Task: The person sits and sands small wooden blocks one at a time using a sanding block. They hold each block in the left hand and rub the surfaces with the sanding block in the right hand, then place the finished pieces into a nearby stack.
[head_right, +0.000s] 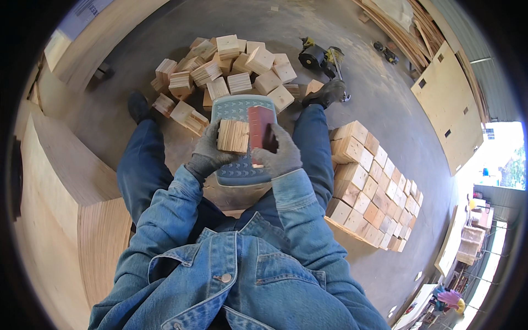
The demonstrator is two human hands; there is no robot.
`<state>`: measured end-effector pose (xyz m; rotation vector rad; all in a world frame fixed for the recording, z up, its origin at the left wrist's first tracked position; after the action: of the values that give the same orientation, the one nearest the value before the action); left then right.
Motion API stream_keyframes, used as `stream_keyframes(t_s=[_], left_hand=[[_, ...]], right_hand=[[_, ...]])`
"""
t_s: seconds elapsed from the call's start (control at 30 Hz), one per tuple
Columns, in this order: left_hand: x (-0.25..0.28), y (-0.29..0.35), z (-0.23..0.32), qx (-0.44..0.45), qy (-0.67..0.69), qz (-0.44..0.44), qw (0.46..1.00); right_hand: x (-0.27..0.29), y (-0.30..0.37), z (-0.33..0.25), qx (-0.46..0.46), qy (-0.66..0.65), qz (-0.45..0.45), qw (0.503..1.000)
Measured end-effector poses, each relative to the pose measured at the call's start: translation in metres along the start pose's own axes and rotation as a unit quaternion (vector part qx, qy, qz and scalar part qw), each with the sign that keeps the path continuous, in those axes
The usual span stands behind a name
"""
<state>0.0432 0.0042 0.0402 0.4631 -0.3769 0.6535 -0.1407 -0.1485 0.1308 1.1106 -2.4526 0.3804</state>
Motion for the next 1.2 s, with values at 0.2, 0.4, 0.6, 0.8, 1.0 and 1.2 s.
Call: stream_keyframes(t_s=[0.2,0.4,0.6,0.8,1.0,1.2], left_hand=[[-0.011,-0.008,-0.007,-0.045,-0.094,0.048,0.993],[-0.025,-0.007,-0.019,0.012,0.009,-0.055,0.998],[-0.044,-0.007,-0.015,-0.095,0.166,-0.029,0.981],[-0.052,-0.009,-0.024,-0.062,0.152,0.0,0.986],[-0.054,-0.008,-0.03,-0.083,0.072,0.024,0.994],[-0.047,0.001,-0.007,-0.067,0.131,-0.007,0.989]], right_hand=[[0.025,0.006,0.02,-0.055,-0.035,0.03,0.997],[-0.001,0.019,0.007,0.074,0.11,-0.017,0.991],[-0.028,0.031,-0.024,0.136,0.369,-0.139,0.909],[-0.039,0.033,-0.014,0.161,0.416,-0.133,0.885],[-0.053,-0.013,-0.021,0.159,0.428,-0.122,0.881],[-0.064,-0.06,-0.005,0.165,0.452,-0.093,0.872]])
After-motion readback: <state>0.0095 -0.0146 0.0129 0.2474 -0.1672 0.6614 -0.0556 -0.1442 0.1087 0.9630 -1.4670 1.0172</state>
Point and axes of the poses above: each hand's wrist, its own y-axis away from the middle knuckle, its own x-axis out of the back of the hand, z = x × y, the point moved 1 cm from there along -y, towards the middle knuckle, and after that the axes turned 13 degrees about x, right-handed, at the moved point
